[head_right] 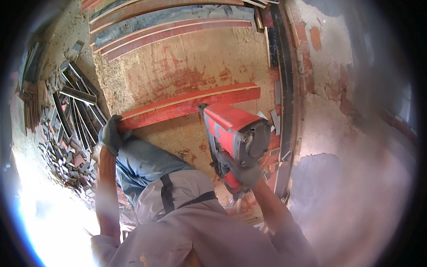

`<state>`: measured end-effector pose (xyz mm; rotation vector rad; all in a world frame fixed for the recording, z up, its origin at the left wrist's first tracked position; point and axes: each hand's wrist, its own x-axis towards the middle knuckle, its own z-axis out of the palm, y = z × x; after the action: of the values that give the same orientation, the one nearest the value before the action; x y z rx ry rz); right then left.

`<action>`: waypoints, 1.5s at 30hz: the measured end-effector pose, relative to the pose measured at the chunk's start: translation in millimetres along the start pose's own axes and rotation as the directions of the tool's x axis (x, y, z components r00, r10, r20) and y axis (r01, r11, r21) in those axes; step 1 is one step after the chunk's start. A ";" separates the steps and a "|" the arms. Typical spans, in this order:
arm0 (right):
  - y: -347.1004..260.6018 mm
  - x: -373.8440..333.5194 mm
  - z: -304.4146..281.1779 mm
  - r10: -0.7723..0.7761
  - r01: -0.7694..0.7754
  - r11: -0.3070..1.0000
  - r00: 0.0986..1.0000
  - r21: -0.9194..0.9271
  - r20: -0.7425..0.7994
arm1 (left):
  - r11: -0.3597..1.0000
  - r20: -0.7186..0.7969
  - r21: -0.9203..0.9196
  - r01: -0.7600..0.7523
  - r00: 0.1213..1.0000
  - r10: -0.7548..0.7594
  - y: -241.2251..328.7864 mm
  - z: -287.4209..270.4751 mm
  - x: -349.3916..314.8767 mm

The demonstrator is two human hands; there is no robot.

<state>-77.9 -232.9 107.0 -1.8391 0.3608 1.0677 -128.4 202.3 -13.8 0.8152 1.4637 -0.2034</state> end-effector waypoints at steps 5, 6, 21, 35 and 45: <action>-2.2 -0.7 15.3 -0.082 0.082 0.996 0.997 -0.020 0.009 | 0.988 0.065 0.106 -0.111 0.992 0.105 -7.6 3.1 -8.9; -7.5 -1.1 20.0 -0.098 0.098 0.995 0.995 -0.012 0.012 | 1.000 0.021 0.008 -0.003 1.000 0.003 -5.0 10.5 -16.4; -50.5 -1.2 40.7 -0.124 0.122 0.992 0.990 0.020 0.073 | 0.901 0.241 0.207 -0.381 0.913 0.331 -52.3 -33.1 39.1; -74.3 -6.0 60.1 -0.290 0.300 0.946 0.952 -0.125 0.093 | 0.995 0.173 -0.098 -0.017 0.984 0.034 -40.6 28.2 -26.9; -62.0 -8.5 51.8 -0.204 0.210 0.978 0.966 -0.019 0.161 | 0.977 0.180 -0.082 -0.197 0.961 0.209 -99.1 15.2 42.1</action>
<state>-70.2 -159.5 140.8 -1.7653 0.0537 1.0717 -168.5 136.2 -90.3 0.8643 1.1951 -0.0753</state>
